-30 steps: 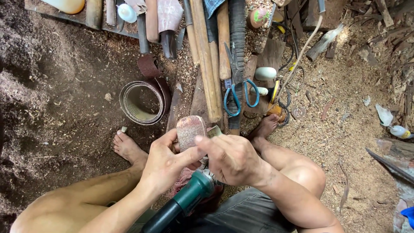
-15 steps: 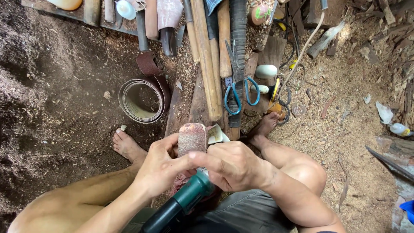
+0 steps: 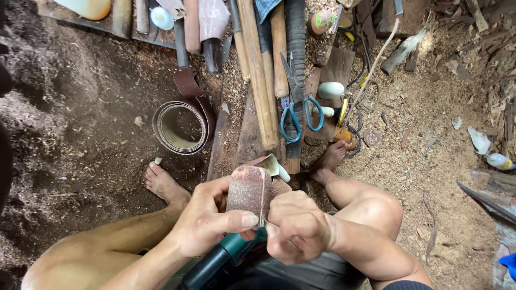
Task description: The person sits on the workshop floor and polishes small turned wooden pieces using a power grinder with a buffing wheel, rotating each piece against the spinning wheel. They then use scissors to trim excess material from a piece and continue buffing it by hand against the wheel.
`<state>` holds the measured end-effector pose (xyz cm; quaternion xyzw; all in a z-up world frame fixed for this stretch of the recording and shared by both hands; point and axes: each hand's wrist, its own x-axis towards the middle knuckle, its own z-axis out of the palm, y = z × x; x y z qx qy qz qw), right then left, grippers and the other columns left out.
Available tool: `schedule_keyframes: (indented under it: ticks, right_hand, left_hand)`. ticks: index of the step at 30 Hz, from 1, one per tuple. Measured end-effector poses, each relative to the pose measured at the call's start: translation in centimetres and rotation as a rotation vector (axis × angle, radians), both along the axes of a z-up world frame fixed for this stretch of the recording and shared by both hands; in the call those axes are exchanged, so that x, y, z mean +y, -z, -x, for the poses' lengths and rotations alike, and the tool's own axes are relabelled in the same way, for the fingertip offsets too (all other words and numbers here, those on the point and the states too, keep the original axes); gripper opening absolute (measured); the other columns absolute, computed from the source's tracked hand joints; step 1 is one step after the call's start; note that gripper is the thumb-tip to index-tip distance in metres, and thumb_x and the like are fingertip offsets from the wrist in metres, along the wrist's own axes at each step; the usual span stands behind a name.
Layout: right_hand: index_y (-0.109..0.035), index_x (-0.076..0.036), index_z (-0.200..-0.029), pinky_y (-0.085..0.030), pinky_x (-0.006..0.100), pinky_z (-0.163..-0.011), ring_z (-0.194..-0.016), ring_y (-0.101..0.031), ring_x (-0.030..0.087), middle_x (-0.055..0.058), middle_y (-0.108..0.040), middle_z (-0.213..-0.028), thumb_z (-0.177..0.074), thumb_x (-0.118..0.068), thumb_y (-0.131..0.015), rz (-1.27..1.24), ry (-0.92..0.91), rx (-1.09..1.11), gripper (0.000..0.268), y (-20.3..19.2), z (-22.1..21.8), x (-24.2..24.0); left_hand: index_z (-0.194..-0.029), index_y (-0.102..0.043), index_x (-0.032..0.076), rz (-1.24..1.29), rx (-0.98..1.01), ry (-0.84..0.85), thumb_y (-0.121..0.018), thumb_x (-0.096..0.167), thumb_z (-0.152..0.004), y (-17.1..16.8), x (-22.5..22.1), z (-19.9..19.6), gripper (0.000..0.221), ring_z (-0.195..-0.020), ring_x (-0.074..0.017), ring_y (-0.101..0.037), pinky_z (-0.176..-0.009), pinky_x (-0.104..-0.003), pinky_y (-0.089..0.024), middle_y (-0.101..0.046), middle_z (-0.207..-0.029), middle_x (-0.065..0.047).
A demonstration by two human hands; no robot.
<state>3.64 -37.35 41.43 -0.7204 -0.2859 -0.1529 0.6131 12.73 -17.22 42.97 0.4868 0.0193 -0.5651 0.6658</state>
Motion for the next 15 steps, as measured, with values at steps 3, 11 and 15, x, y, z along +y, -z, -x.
schedule_keyframes:
  ticks: [3, 11, 15]
  right_hand:
    - [-0.039, -0.01, -0.082, -0.033, 0.04, -0.05, -0.051, -0.045, 0.023, 0.004, -0.049, -0.067, -0.089, 0.009, -0.06, -0.017, -0.019, 0.075, 0.029, -0.9, 0.1, 0.1]
    - [-0.044, -0.001, -0.115, -0.037, 0.031, -0.045, -0.051, -0.05, 0.012, -0.002, -0.056, -0.07, -0.09, -0.035, -0.073, 0.022, 0.359, 0.203, 0.051, 1.9, 2.8, -5.0]
    - [-0.036, 0.0, -0.142, -0.047, 0.03, -0.06, -0.072, -0.059, 0.014, 0.006, -0.059, -0.093, -0.091, -0.055, -0.072, 0.125, 0.37, 0.172, 0.083, -3.6, -1.7, -3.6]
  left_hand:
    - [-0.127, -0.062, -0.009, 0.033, 0.015, 0.009, -0.08, 0.024, -0.076, 0.4, 0.2, 0.4, 0.063, -0.068, -0.0165, -0.072, -0.063, -0.031, -0.062, -0.074, -0.085, -0.011]
    - [-0.141, -0.056, -0.006, 0.141, -0.159, -0.143, -0.081, 0.027, -0.075, 1.8, 1.8, -0.7, 0.077, -0.088, -0.0241, -0.072, -0.078, -0.038, -0.061, -0.07, -0.104, -0.019]
    - [-0.143, -0.052, -0.003, 0.043, -0.482, -0.085, -0.084, 0.028, -0.072, 0.1, 1.6, -1.6, 0.084, -0.112, -0.0205, -0.068, -0.102, -0.037, -0.053, -0.069, -0.125, -0.016]
